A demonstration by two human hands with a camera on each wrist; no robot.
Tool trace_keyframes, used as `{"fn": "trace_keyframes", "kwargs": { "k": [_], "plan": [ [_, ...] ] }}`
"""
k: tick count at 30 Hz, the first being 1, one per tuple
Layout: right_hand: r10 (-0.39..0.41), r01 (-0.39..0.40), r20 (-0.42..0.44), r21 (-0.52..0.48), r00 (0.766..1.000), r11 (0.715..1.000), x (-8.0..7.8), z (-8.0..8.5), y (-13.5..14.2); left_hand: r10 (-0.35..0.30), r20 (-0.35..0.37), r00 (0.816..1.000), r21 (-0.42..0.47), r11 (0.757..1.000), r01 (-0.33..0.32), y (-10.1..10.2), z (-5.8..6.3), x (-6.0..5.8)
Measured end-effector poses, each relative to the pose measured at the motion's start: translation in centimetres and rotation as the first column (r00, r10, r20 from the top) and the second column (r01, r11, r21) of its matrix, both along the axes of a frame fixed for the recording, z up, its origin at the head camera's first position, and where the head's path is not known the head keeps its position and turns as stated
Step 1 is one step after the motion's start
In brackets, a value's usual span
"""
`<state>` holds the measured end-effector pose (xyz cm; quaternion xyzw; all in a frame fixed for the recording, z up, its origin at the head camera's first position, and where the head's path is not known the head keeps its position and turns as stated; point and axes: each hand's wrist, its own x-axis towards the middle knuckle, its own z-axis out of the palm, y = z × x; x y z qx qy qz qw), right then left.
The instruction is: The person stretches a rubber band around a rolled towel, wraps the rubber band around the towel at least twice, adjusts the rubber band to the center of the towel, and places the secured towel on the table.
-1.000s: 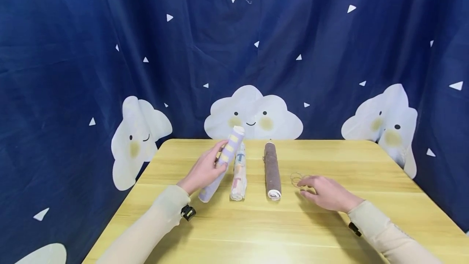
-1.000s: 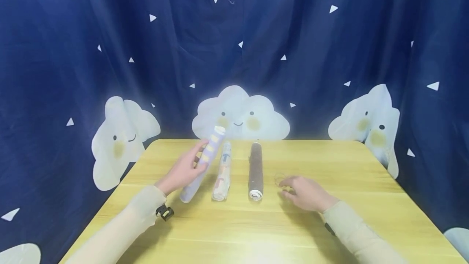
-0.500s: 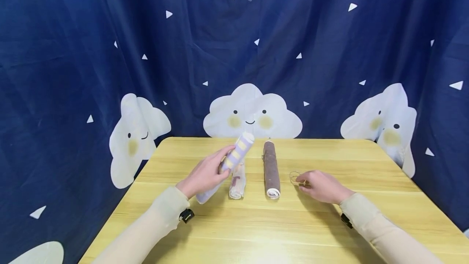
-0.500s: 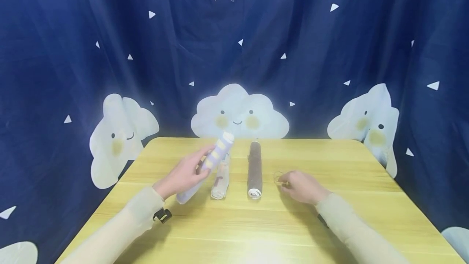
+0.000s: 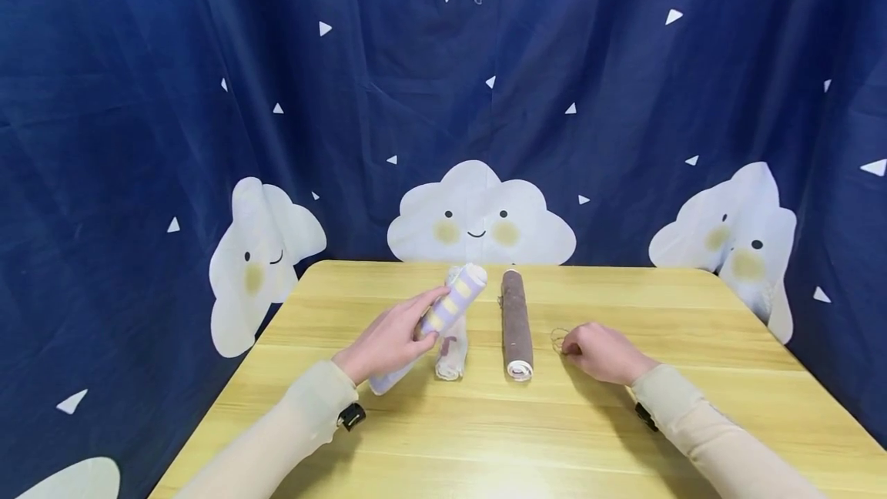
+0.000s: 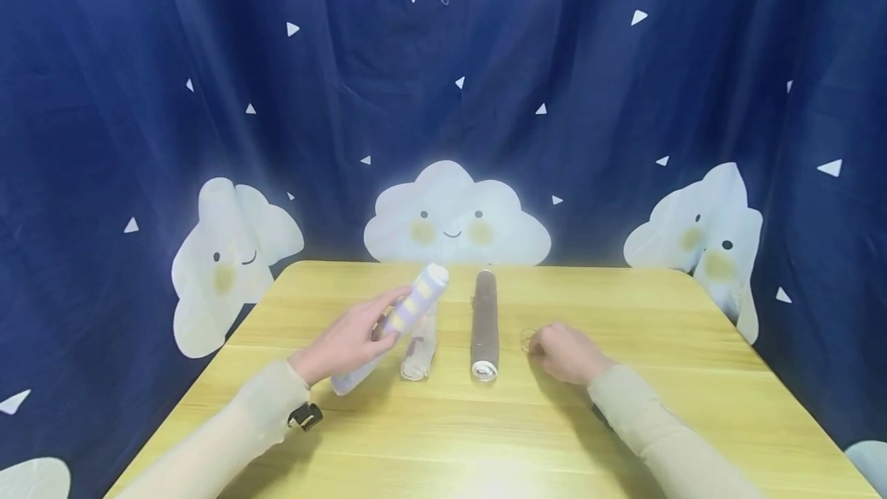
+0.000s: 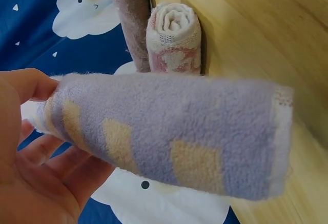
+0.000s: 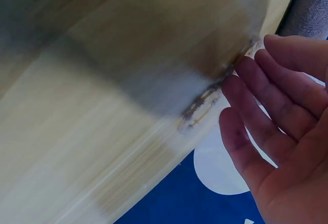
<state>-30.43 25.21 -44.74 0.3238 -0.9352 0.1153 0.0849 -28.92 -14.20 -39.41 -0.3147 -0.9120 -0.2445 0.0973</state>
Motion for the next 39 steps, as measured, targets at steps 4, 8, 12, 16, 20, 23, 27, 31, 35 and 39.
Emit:
{"fn": "trace_keyframes", "kwargs": {
  "k": [4, 8, 12, 16, 20, 23, 27, 31, 35, 39],
  "plan": [
    [-0.036, 0.036, -0.008, 0.004, 0.999, 0.999, -0.4, -0.1, -0.1, -0.014, -0.004, 1.000, -0.001, 1.000, 0.014, 0.0, -0.1, -0.1],
    [-0.072, 0.072, -0.005, 0.007, 0.997, 0.997, -0.5, -0.1, 0.1, -0.023, -0.004, 1.000, -0.005, 1.000, 0.023, 0.2, 0.0, -0.2],
    [-0.101, 0.101, -0.005, 0.028, 0.995, 0.994, -0.5, -0.2, 0.2, -0.029, -0.011, 1.000, -0.021, 0.999, 0.029, 0.5, -0.1, -0.1],
    [-0.109, 0.110, -0.020, 0.065, 0.994, 0.992, -0.2, -0.7, -0.1, -0.029, 0.003, 1.000, -0.030, 0.999, 0.029, 0.6, -0.4, 0.3],
    [-0.104, 0.105, -0.024, 0.066, 0.994, 0.992, 0.1, -1.0, -0.5, -0.023, 0.011, 1.000, -0.027, 0.999, 0.023, 0.4, -0.6, 0.7],
    [-0.089, 0.090, -0.011, 0.052, 0.996, 0.995, 0.4, -0.7, -0.6, -0.021, 0.009, 1.000, -0.029, 0.999, 0.021, 0.3, -0.8, 1.0],
    [-0.065, 0.064, 0.041, 0.019, 0.997, 0.998, 0.5, -0.3, -0.3, -0.017, 0.022, 1.000, -0.033, 0.999, 0.017, 0.3, -1.0, 1.2],
    [-0.043, 0.045, 0.097, -0.019, 0.994, 0.999, 0.1, -0.1, -0.1, -0.015, 0.023, 1.000, -0.036, 0.999, 0.015, 0.3, -1.1, 1.1],
    [-0.009, 0.013, 0.079, -0.041, 0.997, 0.999, -0.5, 0.2, 0.1, -0.015, 0.009, 1.000, -0.035, 0.999, 0.015, 0.3, -0.8, 0.8],
    [0.045, -0.044, 0.023, -0.053, 0.999, 0.998, -0.8, 0.3, -0.1, -0.002, 0.025, 1.000, -0.033, 0.999, 0.003, 0.1, -0.7, 0.7]
  ]
}}
